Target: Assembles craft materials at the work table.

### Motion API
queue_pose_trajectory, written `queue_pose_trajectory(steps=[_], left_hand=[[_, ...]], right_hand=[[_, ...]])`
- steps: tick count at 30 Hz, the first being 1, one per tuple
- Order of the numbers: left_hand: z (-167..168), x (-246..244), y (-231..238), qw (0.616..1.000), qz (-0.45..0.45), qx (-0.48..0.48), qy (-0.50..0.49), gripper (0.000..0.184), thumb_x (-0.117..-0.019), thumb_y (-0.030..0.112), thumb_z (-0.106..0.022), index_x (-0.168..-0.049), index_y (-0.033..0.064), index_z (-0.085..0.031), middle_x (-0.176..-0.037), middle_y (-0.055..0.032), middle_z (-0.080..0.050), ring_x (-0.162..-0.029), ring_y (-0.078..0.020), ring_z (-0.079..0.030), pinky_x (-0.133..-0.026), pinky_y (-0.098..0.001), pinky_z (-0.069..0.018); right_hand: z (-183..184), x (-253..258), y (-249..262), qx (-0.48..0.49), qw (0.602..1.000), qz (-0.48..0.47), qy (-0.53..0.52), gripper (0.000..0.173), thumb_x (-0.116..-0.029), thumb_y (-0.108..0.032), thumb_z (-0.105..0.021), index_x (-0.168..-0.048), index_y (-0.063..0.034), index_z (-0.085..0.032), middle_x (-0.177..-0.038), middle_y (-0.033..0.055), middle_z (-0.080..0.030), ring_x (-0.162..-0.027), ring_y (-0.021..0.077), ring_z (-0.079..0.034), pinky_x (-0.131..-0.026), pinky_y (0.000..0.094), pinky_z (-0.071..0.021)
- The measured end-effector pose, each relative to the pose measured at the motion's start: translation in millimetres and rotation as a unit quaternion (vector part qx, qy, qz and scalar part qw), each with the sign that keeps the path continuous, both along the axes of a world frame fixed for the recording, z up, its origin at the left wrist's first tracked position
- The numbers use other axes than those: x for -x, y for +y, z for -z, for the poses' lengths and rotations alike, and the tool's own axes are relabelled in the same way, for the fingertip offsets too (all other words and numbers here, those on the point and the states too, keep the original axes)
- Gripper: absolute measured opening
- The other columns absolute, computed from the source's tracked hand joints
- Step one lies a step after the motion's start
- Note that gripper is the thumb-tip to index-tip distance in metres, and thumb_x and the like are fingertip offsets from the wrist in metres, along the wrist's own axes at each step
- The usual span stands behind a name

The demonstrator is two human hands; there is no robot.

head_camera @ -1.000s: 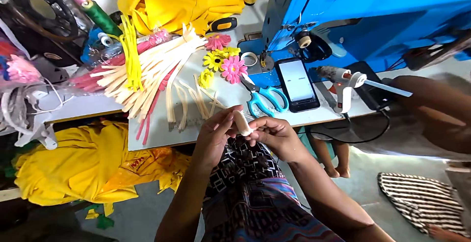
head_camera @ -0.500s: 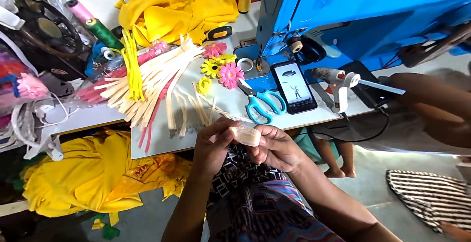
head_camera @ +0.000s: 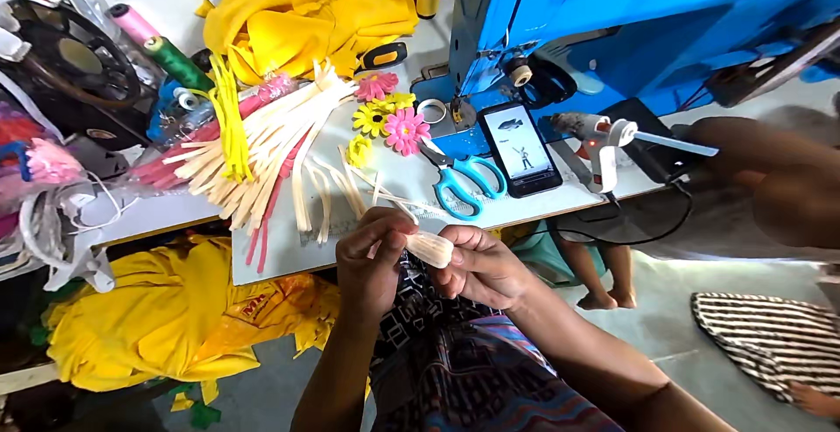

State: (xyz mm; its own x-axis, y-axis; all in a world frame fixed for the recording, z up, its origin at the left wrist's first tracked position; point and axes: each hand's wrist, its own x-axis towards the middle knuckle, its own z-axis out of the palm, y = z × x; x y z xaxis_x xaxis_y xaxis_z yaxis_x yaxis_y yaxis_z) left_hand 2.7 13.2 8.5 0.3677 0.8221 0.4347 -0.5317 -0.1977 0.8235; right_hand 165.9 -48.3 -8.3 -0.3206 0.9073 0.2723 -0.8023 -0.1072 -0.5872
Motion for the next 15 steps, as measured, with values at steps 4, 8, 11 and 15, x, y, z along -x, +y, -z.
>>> queue_pose_trajectory(steps=[4,8,11,15], left_hand=[[-5.2,1.6,2.1,0.997,-0.008,0.068,0.040,0.017,-0.0997,0.028,-0.065,-0.107,0.0223,-0.079,-0.109,0.0088,-0.074,-0.097,-0.0031,-0.068,-0.084,-0.0233,-0.0584],[-11.1,6.4,3.7,0.982,-0.036,0.121,0.141,0.014,-0.0978,0.011,-0.065,-0.103,0.0091,-0.078,-0.093,0.0007,-0.075,-0.080,-0.0080,-0.071,-0.077,-0.0272,-0.0609],[-14.3,5.8,2.8,0.971,-0.061,0.108,0.206,0.014,-0.0969,0.006,-0.065,-0.103,0.0051,-0.077,-0.089,0.0012,-0.075,-0.077,-0.0070,-0.070,-0.076,-0.0258,-0.0609],[-16.7,7.8,4.6,0.961,-0.034,0.095,0.256,0.015,-0.0979,0.006,-0.063,-0.105,0.0036,-0.076,-0.092,0.0003,-0.075,-0.080,-0.0070,-0.070,-0.077,-0.0253,-0.0605]], right_hand=[[-2.1,-0.4,-2.4,-0.023,0.981,0.133,-0.140,0.016,-0.1036,-0.015,-0.060,-0.110,-0.0144,-0.075,-0.095,-0.0016,-0.076,-0.084,0.0043,-0.071,-0.080,0.0219,-0.0588],[-0.5,-9.9,-2.1,-0.081,0.933,0.206,-0.282,0.015,-0.1038,-0.018,-0.060,-0.110,-0.0126,-0.073,-0.099,-0.0058,-0.073,-0.091,0.0034,-0.069,-0.084,0.0238,-0.0581],[-5.2,-8.8,-4.7,-0.110,0.895,0.235,-0.363,0.012,-0.1008,-0.014,-0.063,-0.106,-0.0072,-0.071,-0.098,-0.0088,-0.072,-0.090,-0.0019,-0.067,-0.084,0.0197,-0.0573],[-6.4,-7.6,-5.1,-0.121,0.869,0.261,-0.402,0.010,-0.0983,-0.010,-0.066,-0.100,-0.0026,-0.071,-0.092,-0.0066,-0.072,-0.086,-0.0025,-0.067,-0.081,0.0184,-0.0570]])
